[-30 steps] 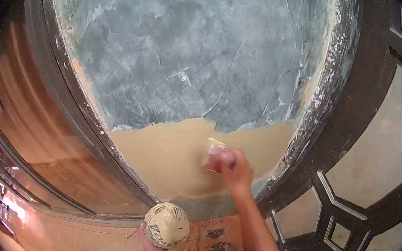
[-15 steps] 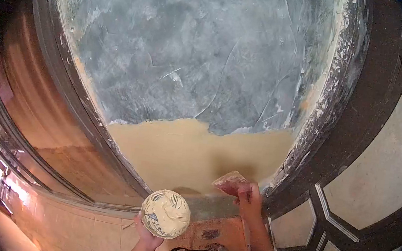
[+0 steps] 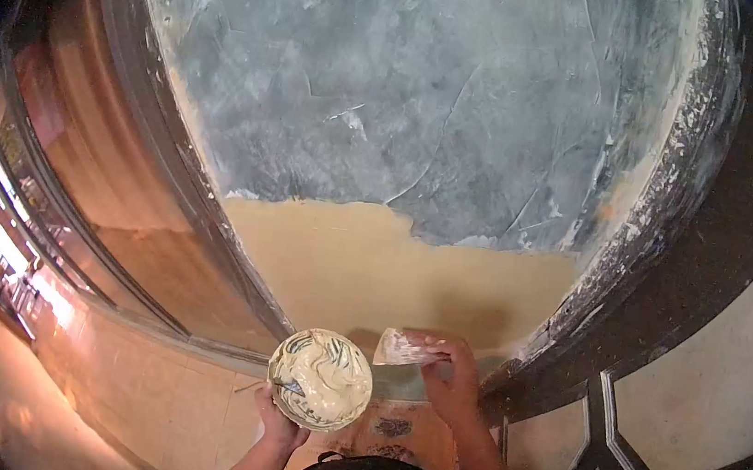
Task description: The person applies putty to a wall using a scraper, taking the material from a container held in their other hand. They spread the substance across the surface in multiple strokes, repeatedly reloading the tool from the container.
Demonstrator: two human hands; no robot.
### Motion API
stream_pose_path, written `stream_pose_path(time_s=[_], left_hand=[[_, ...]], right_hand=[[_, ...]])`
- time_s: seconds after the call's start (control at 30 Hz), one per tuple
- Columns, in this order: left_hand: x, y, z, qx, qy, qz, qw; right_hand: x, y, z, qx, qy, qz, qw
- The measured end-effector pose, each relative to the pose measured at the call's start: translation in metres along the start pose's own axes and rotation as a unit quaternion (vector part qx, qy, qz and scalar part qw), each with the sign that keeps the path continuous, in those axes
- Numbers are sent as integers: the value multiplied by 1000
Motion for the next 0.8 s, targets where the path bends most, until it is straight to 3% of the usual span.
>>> stream_pose_path(time_s=[0.03, 0.13, 0.27, 0.33, 0.43, 0.47, 0.57, 0.67, 0.7, 0.8], left_hand=[[2, -1, -1, 13, -13, 23, 1000], [12, -9, -6, -16, 21, 36, 999], [13, -23, 12, -7, 43, 89, 995], [18, -31, 19, -42, 54, 69, 995], [39, -28, 14, -22, 44, 108, 993], [44, -29, 15, -22, 42, 106, 993], [32, -35, 48, 98, 154, 216, 959], [33, -37, 72, 158, 243, 231, 929], [27, -45, 84, 120, 289, 219, 924], [35, -37, 82, 145, 293, 255, 910]], right_hand=[[24, 5, 6, 24, -98, -87, 991], [53, 11, 28, 80, -193, -164, 964], [57, 4, 46, 120, -276, -201, 932], [64, 0, 50, 134, -305, -230, 914], [63, -8, 50, 106, -330, -255, 903], [61, -11, 51, 107, -331, -254, 902], [58, -16, 44, 66, -311, -233, 919], [54, -18, 38, 45, -296, -210, 931], [53, -18, 35, 32, -268, -202, 941], [62, -15, 31, 5, -219, -185, 958]])
Point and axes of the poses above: each hand's wrist, its own y-axis towards the middle knuckle, its own z-axis out of the palm, x = y × z, the point moved 8 cm from there along y, towards the middle knuckle, and after that the axes turned 4 degrees about x, right-handed, at the moved point
